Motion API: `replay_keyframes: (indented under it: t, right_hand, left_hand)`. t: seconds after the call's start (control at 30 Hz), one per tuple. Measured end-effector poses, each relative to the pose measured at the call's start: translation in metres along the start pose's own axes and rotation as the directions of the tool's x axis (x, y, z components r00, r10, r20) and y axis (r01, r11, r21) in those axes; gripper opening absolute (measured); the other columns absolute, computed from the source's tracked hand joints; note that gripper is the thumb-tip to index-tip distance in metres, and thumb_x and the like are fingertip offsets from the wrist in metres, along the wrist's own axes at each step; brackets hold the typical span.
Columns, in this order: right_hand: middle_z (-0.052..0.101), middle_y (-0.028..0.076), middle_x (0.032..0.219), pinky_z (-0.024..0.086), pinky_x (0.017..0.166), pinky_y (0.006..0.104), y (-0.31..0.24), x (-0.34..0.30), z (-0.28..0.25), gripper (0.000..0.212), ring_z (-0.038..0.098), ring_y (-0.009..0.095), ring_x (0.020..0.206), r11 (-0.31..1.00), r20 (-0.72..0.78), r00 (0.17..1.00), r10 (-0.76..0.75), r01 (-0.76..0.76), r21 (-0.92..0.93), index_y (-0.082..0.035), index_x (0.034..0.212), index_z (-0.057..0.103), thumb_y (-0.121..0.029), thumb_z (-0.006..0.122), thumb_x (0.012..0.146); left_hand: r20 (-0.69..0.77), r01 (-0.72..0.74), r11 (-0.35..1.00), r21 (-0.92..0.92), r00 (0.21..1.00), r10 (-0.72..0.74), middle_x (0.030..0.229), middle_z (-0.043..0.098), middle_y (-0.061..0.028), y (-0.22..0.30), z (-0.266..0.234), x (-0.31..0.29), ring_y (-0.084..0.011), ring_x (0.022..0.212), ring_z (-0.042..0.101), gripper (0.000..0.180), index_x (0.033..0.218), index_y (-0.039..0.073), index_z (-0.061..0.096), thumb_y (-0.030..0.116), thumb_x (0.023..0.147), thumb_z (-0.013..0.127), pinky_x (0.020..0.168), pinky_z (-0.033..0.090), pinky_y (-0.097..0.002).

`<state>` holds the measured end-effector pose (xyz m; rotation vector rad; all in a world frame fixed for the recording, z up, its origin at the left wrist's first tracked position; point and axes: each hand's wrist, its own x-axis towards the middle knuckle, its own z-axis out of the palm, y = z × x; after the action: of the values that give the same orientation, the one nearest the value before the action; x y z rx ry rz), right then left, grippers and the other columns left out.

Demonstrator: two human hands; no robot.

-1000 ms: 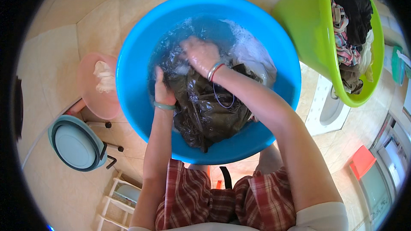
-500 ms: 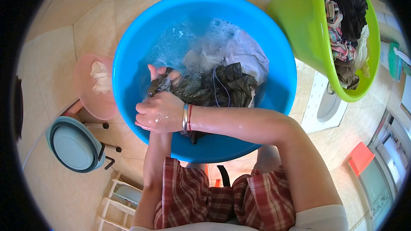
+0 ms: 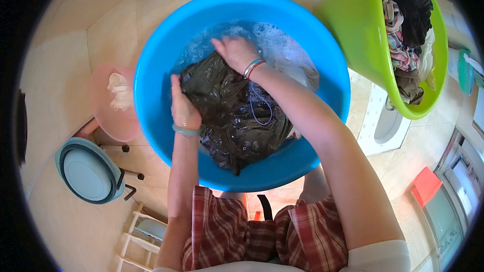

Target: The person hand-washes multiple garments in a blue basin filled with soapy water, scrubbing and rinsing each item individually. After washing, the person wrings out each garment and transfers it to a green bucket beside the basin.

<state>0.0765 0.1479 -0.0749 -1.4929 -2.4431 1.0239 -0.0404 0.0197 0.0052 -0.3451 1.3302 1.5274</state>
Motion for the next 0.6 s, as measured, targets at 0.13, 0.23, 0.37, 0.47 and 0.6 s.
replay_keyframes:
  t: [0.13,0.23,0.37,0.47,0.6]
  right_hand:
    - [0.064,0.020,0.106,0.056,0.072,0.0469,0.016,-0.032,0.006,0.032,0.067,0.034,0.085,0.857,-0.096,0.854,-0.512,0.499,-0.129,-0.010,0.111,0.059,-0.037,0.049,0.097]
    - [0.063,0.015,0.102,0.056,0.063,0.0390,0.017,-0.026,0.003,0.027,0.067,0.029,0.085,0.856,0.152,0.903,-0.401,0.429,-0.290,-0.015,0.117,0.058,-0.028,0.056,0.094]
    - [0.063,0.006,0.101,0.056,0.062,0.0416,-0.009,-0.023,0.013,0.016,0.067,0.028,0.084,0.964,-0.085,0.961,-0.265,0.264,-0.021,-0.018,0.105,0.063,-0.024,0.055,0.092]
    - [0.060,0.002,0.093,0.056,0.061,0.0379,-0.056,-0.058,-0.004,0.010,0.065,0.023,0.076,0.787,-0.054,0.787,-0.615,0.616,0.016,-0.019,0.090,0.064,-0.024,0.056,0.089]
    - [0.052,0.002,0.084,0.052,0.057,0.0315,-0.093,-0.125,-0.024,0.011,0.061,0.016,0.082,0.662,0.015,0.670,-0.743,0.731,0.166,-0.016,0.085,0.061,-0.028,0.061,0.085]
  left_hand:
    - [-0.070,-0.110,0.960,0.257,0.989,0.132,0.139,0.050,-0.0121,-0.010,-0.040,0.034,-0.0255,0.123,0.051,0.046,0.139,0.006,0.046,0.026,0.100,0.056,0.102,0.044,-0.0403]
    - [-0.127,-0.033,0.967,0.255,0.990,0.067,0.140,0.049,-0.0114,-0.027,-0.054,0.049,-0.0252,0.122,0.051,0.050,0.142,0.007,0.044,0.017,0.096,0.061,0.102,0.044,-0.0391]
    - [-0.065,-0.036,0.994,0.103,0.997,0.043,0.132,0.055,-0.0087,-0.031,-0.050,0.047,-0.0247,0.120,0.053,0.046,0.137,0.008,0.049,0.025,0.096,0.062,0.101,0.044,-0.0396]
    - [0.196,-0.085,0.993,0.082,0.978,0.068,0.129,0.057,-0.0099,-0.014,-0.050,0.038,-0.0247,0.117,0.054,0.053,0.141,0.012,0.044,0.034,0.096,0.059,0.103,0.043,-0.0408]
    - [0.267,0.047,0.999,-0.004,0.963,-0.044,0.119,0.060,-0.0097,0.005,-0.016,0.003,-0.0242,0.104,0.060,0.037,0.134,0.020,0.052,0.021,0.098,0.057,0.089,0.052,-0.0405]
